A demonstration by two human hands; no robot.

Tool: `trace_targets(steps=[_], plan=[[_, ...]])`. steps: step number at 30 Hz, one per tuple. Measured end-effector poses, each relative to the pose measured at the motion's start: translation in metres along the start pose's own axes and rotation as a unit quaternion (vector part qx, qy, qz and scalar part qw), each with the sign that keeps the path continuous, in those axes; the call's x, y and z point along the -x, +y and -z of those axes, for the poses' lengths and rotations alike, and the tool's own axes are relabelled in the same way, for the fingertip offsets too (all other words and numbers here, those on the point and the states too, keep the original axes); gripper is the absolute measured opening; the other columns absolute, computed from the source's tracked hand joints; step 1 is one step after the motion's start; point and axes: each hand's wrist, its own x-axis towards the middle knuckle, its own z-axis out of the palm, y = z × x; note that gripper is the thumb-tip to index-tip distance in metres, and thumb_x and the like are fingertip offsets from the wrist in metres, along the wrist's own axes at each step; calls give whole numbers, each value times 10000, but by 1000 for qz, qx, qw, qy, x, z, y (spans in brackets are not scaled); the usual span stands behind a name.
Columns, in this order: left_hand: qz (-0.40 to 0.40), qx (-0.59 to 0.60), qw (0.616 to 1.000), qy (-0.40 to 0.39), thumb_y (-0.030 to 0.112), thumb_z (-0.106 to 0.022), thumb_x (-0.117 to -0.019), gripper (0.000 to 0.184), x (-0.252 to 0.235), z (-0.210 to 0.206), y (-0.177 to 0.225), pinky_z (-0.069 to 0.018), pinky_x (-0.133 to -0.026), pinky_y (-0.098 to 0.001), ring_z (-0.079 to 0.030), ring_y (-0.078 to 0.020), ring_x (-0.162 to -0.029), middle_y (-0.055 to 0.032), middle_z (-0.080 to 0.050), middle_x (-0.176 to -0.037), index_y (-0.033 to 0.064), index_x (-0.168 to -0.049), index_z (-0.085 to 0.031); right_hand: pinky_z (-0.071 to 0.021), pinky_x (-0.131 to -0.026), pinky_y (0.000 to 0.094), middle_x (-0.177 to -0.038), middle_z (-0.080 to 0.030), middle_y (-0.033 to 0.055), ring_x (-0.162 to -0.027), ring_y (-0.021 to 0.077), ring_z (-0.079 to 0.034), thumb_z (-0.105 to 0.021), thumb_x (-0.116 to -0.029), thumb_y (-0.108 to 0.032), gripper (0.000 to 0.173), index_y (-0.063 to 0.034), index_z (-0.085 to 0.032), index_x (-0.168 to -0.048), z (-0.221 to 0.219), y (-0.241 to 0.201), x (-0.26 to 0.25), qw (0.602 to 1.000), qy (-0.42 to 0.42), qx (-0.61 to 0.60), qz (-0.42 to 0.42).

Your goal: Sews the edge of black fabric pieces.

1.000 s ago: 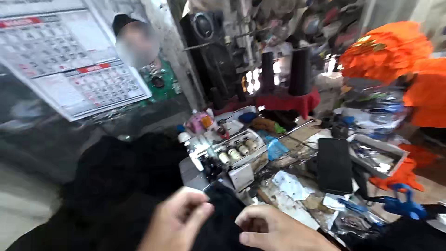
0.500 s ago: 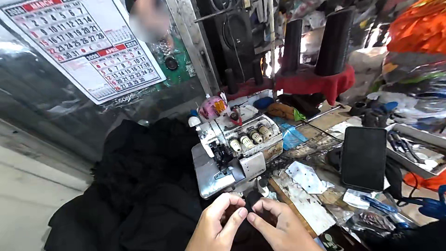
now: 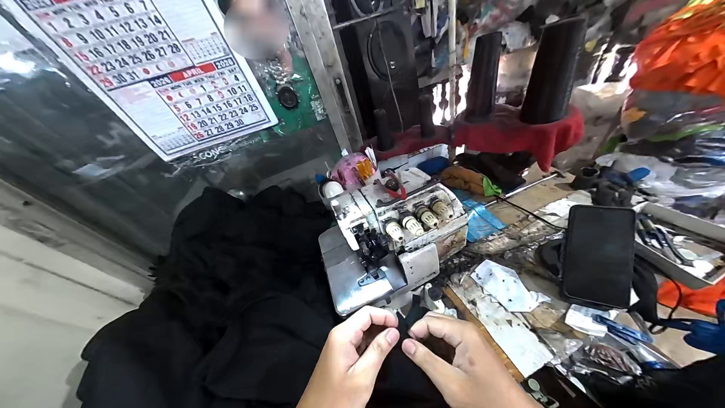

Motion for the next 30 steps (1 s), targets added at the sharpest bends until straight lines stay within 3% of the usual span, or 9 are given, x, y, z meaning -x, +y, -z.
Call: trace_targets(steps=[6, 10, 15, 18, 22, 26, 30], plan=[[-1, 24, 1000, 10, 93, -615, -1016, 125, 3, -2, -1, -596, -727, -303, -677, -183, -826, -93, -699, -953, 9, -1065, -694, -570, -746, 267, -920, -705, -25, -862, 79, -664, -686, -991, -272, 169, -118, -751, -965, 0, -2, -1, 1000, -1, 3, 3], [-12, 43, 999, 9, 54, -614, -1009, 130, 2, -5, -1, -612, -783, -322, -694, -205, -876, -116, -708, -1005, -13, -1083, -697, -567, -763, 270, -907, -706, -23, -875, 84, -665, -676, -1001, -257, 172, -112, -759, -961, 3, -2, -2, 1000, -7, -1, 10], [-1, 36, 999, 21, 68, -627, -1007, 130, 1, -9, -1, -613, -764, -320, -697, -205, -865, -109, -715, -991, -6, -1076, -708, -579, -776, 273, -936, -721, -12, -899, 92, -678, -670, -1004, -241, 170, -105, -768, -973, 6, -2, -1, 1000, -17, -5, 9], [31, 20, 999, 7, 124, -632, -1017, 156, 2, -7, 0, -618, -743, -325, -706, -200, -846, -95, -723, -973, 18, -1112, -696, -594, -746, 273, -938, -713, 2, -867, 101, -680, -681, -998, -234, 161, -98, -763, -974, 7, -1, 1, 1000, -20, -16, 5], [50, 1, 999, -3, 184, -617, -1034, 162, 5, -5, -1, -567, -668, -277, -660, -156, -767, -58, -689, -883, 48, -1034, -706, -590, -687, 275, -908, -709, 8, -797, 106, -674, -682, -1000, -257, 187, -91, -762, -967, 6, -1, 1, 999, -21, -38, -6], [37, 18, 999, 10, 154, -603, -1036, 141, 8, -10, -3, -560, -659, -278, -643, -157, -756, -62, -664, -875, 38, -1011, -680, -561, -632, 263, -866, -693, -1, -739, 97, -648, -686, -993, -242, 172, -96, -761, -942, 1, -1, 1, 1000, 5, -30, -3], [41, -42, 998, 4, 236, -583, -1055, 195, 11, -7, -3, -569, -661, -270, -661, -120, -760, -7, -697, -877, 93, -1042, -714, -566, -618, 267, -885, -691, 18, -740, 114, -649, -695, -986, -198, 133, -87, -763, -956, -1, 6, 6, 999, 34, -18, 34]])
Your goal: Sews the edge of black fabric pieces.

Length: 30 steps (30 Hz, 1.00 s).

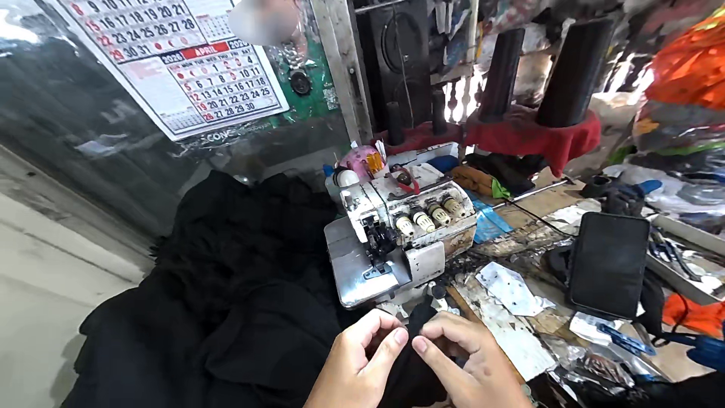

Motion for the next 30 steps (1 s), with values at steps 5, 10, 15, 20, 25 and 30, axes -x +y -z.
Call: trace_targets(steps=[5, 10, 15, 20, 25, 30], plan=[[-10, -84, 996, -4, 346, -567, -1057, 259, 7, 0, -1, -578, -766, -267, -673, -53, -873, 66, -713, -950, 182, -1021, -764, -584, -628, 286, -904, -698, 82, -743, 155, -662, -692, -968, -95, 95, -16, -742, -956, -2, 7, 9, 998, 36, -45, 32], [-13, -138, 990, -24, 409, -556, -1052, 291, 9, 0, 2, -565, -807, -269, -656, -33, -909, 83, -697, -962, 207, -1020, -763, -596, -682, 294, -910, -707, 98, -797, 168, -679, -689, -957, -59, 80, 3, -741, -959, -6, 9, 15, 995, 59, -68, 43], [-13, -119, 993, -12, 376, -610, -1031, 234, 9, -3, 4, -581, -783, -253, -671, -28, -885, 83, -713, -966, 193, -1011, -755, -567, -634, 273, -862, -686, 90, -730, 146, -647, -686, -957, -60, 80, 5, -732, -943, -10, 9, 17, 993, 81, -81, 42], [-3, -108, 994, -4, 353, -641, -1018, 210, 11, -3, 9, -586, -756, -242, -674, -36, -867, 71, -710, -955, 179, -1015, -760, -595, -713, 303, -897, -694, 99, -815, 175, -672, -691, -953, -46, 70, 11, -730, -945, -11, 8, 17, 990, 90, -95, 46], [-10, -136, 990, -29, 360, -558, -1058, 287, 12, 1, 6, -568, -806, -268, -666, -51, -915, 57, -711, -960, 175, -1029, -776, -601, -735, 315, -909, -697, 103, -842, 185, -679, -689, -955, -49, 75, 13, -731, -950, -9, 12, 17, 990, 91, -98, 54], [-29, -127, 991, -13, 317, -626, -1026, 204, 9, 1, 6, -574, -800, -263, -663, -65, -921, 50, -700, -972, 168, -1011, -764, -600, -713, 297, -899, -701, 95, -810, 169, -680, -683, -962, -58, 81, 6, -734, -955, -7, 16, 16, 990, 86, -96, 53]])
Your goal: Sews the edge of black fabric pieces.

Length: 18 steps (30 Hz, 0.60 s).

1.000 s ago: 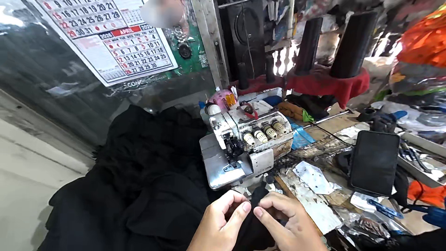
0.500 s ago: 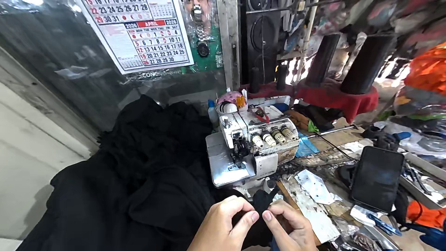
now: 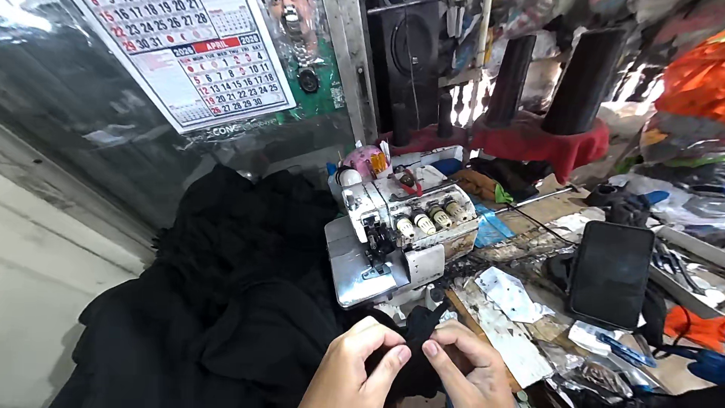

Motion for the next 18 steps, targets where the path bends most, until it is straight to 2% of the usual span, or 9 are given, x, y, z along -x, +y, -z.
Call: trace_targets(steps=[5, 9, 15, 18], plan=[[-23, -40, 999, 17, 311, -603, -1039, 226, -1, 1, 4, -566, -789, -258, -657, -63, -913, 44, -696, -956, 156, -999, -763, -581, -660, 282, -872, -684, 91, -763, 154, -660, -683, -964, -59, 84, 9, -727, -941, 0, 0, -2, 1000, 4, -2, -9], [-37, -49, 998, 15, 324, -625, -1025, 221, -1, 2, 3, -559, -790, -264, -646, -70, -919, 41, -691, -956, 157, -1024, -769, -585, -674, 291, -882, -683, 96, -779, 168, -662, -681, -962, -57, 83, 10, -728, -947, -3, 0, -5, 1000, 9, -6, -12], [-46, -72, 996, 36, 307, -582, -1048, 238, 0, 1, 4, -555, -781, -264, -642, -74, -900, 35, -677, -933, 145, -1011, -753, -590, -699, 295, -880, -680, 98, -803, 168, -666, -677, -966, -51, 87, 19, -721, -937, -5, -2, -7, 1000, 3, -12, -6], [-42, -94, 994, 46, 314, -565, -1058, 255, 2, 1, 7, -550, -800, -285, -651, -80, -897, 39, -695, -925, 144, -1012, -749, -581, -669, 280, -879, -676, 93, -779, 154, -657, -676, -971, -63, 91, 13, -722, -947, -5, -2, -8, 1000, 1, -14, -7]])
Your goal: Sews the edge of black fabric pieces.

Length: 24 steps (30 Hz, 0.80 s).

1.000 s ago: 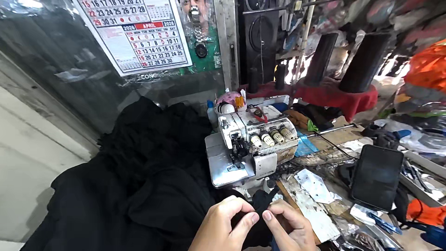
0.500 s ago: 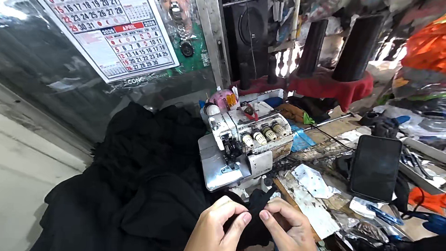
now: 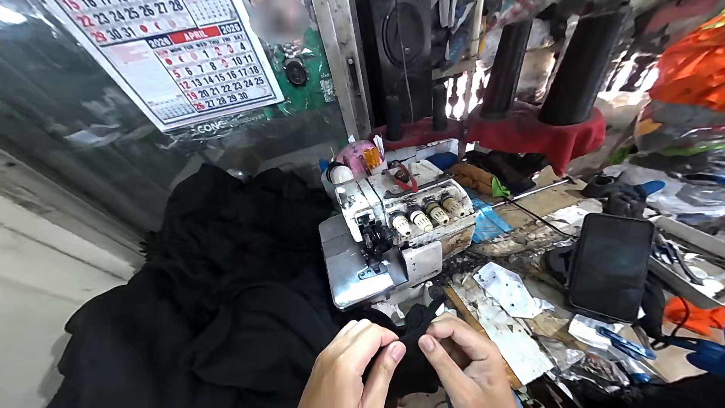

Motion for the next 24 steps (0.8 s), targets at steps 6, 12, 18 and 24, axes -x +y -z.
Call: trace_targets(steps=[6, 12, 18, 24], plan=[[76, 51, 995, -31, 352, -562, -1058, 256, -3, -8, -34, -553, -663, -271, -646, -42, -748, 75, -689, -832, 181, -976, -735, -607, -684, 299, -907, -728, 45, -765, 139, -689, -686, -982, -128, 107, -46, -755, -984, -3, 15, -6, 995, -8, 65, -81], [53, -57, 997, 8, 434, -560, -1025, 309, -64, 32, -21, -483, -519, -267, -562, -33, -590, 105, -604, -692, 217, -861, -706, -596, -637, 262, -825, -739, -38, -720, 78, -692, -712, -962, -225, 123, -123, -780, -943, -17, 10, -60, 991, 41, 110, -70], [178, -175, 957, -149, 527, -519, -979, 371, -106, 39, -55, -490, -594, -394, -581, -122, -643, 58, -589, -701, 228, -820, -672, -545, -522, 256, -694, -677, -71, -578, 66, -630, -783, -866, -323, 156, -170, -752, -869, -35, 48, -75, 970, 121, 156, -139], [199, -197, 955, -98, 482, -530, -953, 321, -112, 40, -70, -482, -567, -402, -580, -124, -629, 64, -580, -677, 237, -788, -657, -420, -436, 243, -602, -543, -80, -471, 59, -480, -808, -828, -281, 182, -161, -737, -946, -52, 58, -86, 963, 160, 187, -109]])
